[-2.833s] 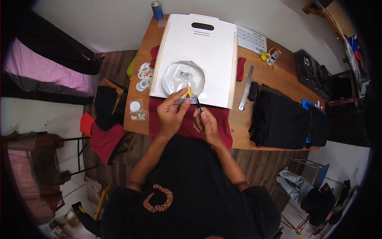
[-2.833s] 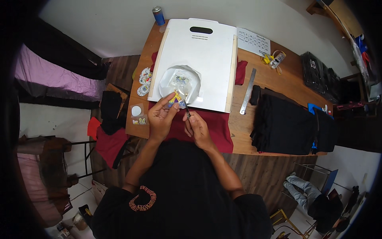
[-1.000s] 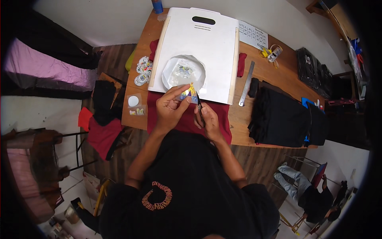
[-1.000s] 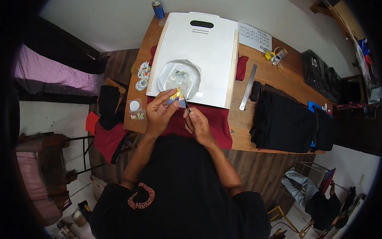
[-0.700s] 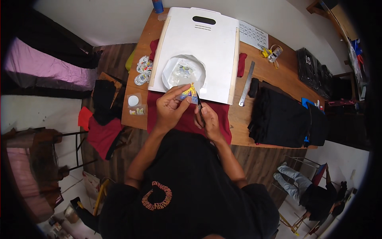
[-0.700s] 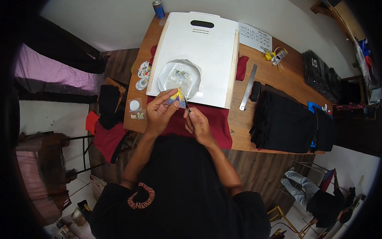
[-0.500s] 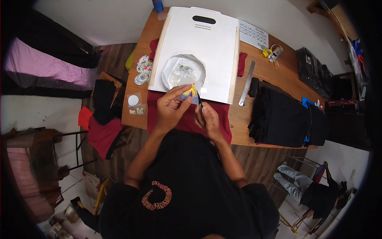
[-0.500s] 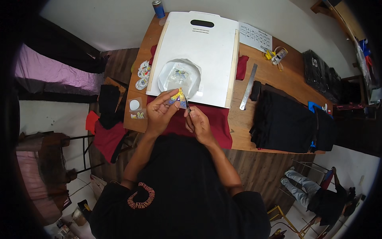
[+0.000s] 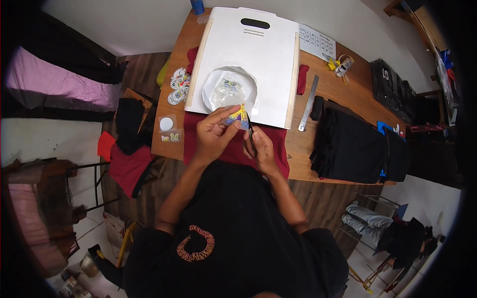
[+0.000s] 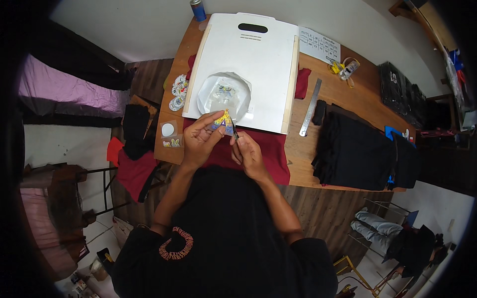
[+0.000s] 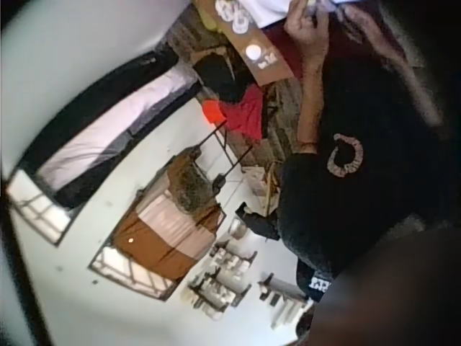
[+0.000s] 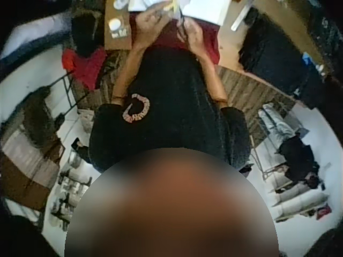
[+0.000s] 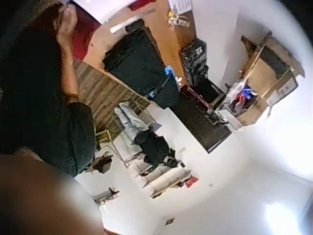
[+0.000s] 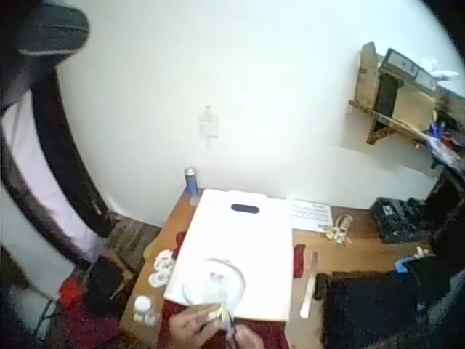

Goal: Cutting and preparing small tags or components at a workstation.

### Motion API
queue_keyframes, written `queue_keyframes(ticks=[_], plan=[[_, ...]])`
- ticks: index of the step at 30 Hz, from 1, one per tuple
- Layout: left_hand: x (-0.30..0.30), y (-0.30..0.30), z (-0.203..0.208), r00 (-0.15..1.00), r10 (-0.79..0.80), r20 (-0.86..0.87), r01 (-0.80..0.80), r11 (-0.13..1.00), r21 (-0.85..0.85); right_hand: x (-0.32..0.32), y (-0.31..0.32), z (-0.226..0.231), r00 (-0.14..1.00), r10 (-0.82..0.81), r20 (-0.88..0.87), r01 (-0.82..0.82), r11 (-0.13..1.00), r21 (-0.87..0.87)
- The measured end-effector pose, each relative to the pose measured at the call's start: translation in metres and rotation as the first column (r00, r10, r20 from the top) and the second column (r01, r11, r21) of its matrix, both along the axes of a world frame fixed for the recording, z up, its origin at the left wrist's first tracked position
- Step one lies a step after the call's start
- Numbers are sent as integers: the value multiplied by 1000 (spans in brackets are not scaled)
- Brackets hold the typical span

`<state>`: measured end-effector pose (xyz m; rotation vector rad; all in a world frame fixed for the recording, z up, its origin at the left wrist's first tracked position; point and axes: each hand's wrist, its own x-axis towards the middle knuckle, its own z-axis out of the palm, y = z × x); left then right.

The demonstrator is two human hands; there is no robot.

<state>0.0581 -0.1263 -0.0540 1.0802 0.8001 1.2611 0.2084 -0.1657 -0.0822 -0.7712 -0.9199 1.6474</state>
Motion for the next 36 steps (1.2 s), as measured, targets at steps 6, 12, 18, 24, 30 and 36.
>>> queue_keyframes(ticks=[6,12,18,24,30,36], plan=[[0,0,-2,1000,-7,0,7,1000,3,0,0,-2,1000,-5,-11,5,1000,-3],[-1,-1,-1,1000,-23,-9,23,1000,2,1,1,-2,999,-1,37,1,1000,-3],[-1,-1,-3,999,-30,-13,30,1000,-4,1,1,-1,999,1,39,0,1000,-16],[-2,-1,-2,999,-43,-18,43,999,-2,3,2,-1,999,5,41,-5,1000,-7],[-2,-1,-3,998,-54,-12,54,998,-15,2,1,0,999,-10,54,11,1000,-13],[-2,0,-3,997,-73,-15,73,997,-28,4,1,-2,1000,6,4,-6,1000,-24]])
